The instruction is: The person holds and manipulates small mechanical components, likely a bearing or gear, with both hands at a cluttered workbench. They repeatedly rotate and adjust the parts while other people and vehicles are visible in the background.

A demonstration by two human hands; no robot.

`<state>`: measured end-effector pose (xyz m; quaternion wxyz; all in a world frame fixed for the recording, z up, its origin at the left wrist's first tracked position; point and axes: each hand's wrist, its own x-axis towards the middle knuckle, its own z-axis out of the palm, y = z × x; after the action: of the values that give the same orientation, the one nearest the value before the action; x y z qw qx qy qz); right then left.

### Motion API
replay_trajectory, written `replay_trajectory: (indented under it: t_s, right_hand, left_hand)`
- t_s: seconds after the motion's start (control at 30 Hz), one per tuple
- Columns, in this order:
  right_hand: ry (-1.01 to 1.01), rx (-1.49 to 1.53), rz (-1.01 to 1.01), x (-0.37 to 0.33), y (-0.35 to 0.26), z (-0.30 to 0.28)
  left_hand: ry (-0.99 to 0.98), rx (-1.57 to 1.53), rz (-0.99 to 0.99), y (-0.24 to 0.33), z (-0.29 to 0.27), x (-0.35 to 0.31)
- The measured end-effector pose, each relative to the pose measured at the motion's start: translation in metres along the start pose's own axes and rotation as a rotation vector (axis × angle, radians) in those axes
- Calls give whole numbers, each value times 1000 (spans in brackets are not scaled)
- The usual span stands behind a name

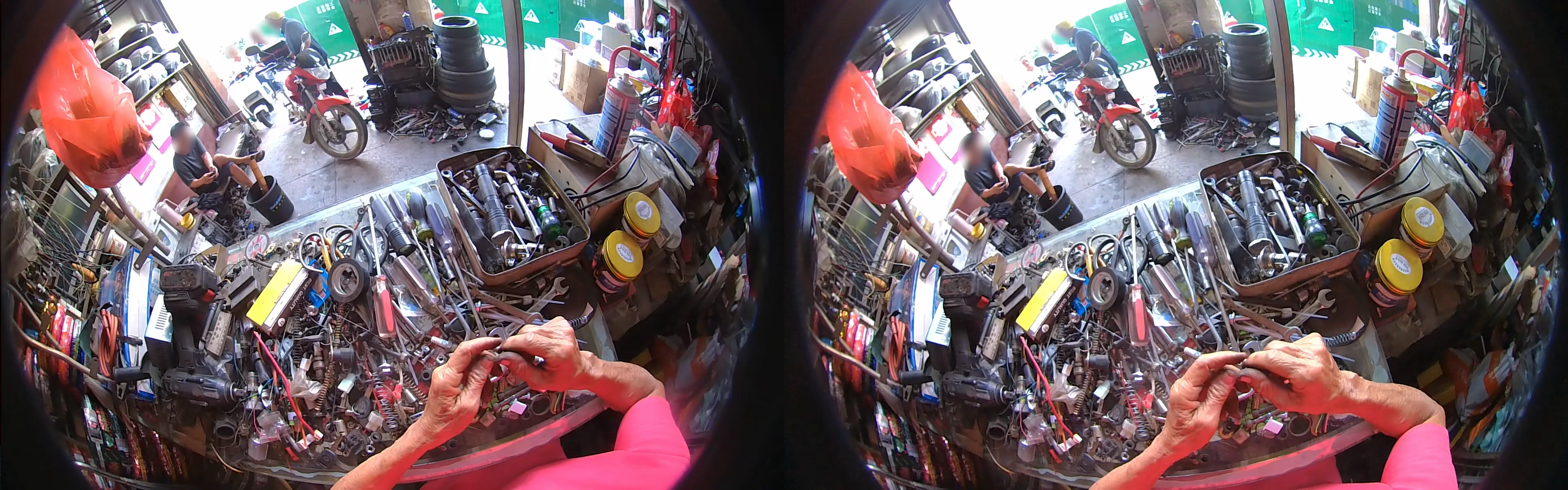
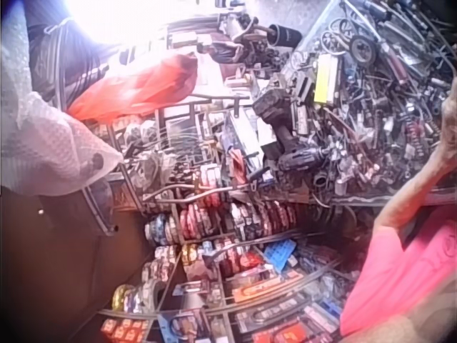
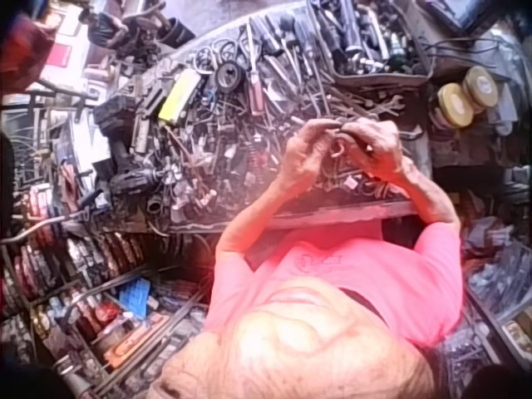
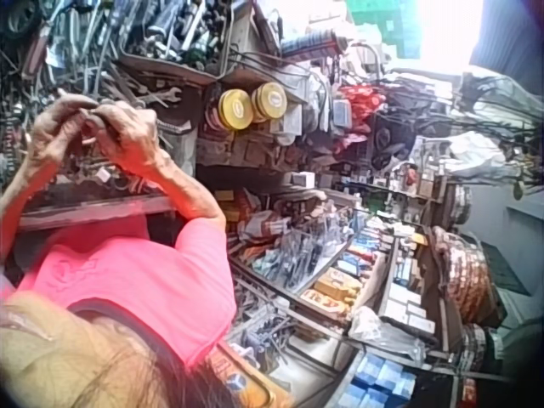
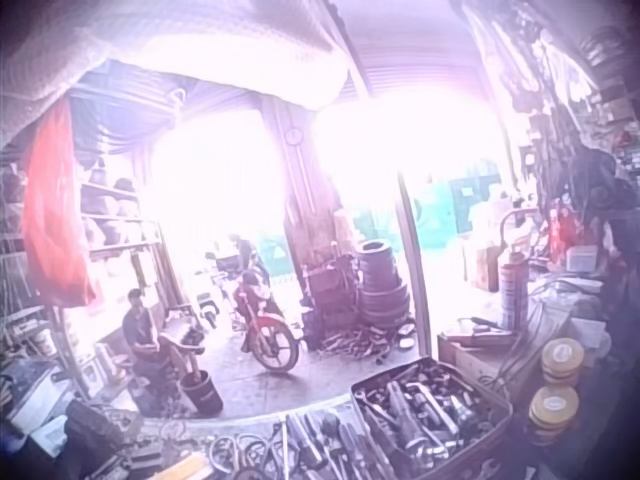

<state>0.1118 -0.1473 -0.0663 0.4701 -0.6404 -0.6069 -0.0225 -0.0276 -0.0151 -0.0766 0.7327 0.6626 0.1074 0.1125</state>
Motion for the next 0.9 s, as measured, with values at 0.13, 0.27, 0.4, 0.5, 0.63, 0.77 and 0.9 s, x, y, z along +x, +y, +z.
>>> replay_trajectory:
  t_s: [0.13,0.27,0.4,0.5,0.63,0.77,0.9]
  right_hand:
    - [-10,-14,-3,-1,0,1]
    - [-43,28,4,-1,2,2]
    - [-90,12,14,-2,-2,1]
    - [-53,-27,7,-2,-3,2]
    - [3,-64,18,-1,-1,0]
    - [-5,-72,30,1,-2,-3]
    - [-15,-48,34,-1,-1,-3]
  left_hand:
    - [25,-32,9,-3,0,0]
    - [101,-34,24,2,2,0]
    - [134,-86,-36,7,0,2]
    - [141,-119,-17,6,1,3]
    - [100,-113,-15,5,-2,2]
    - [88,-76,-31,4,-3,2]
    - [92,-61,7,6,-1,2]
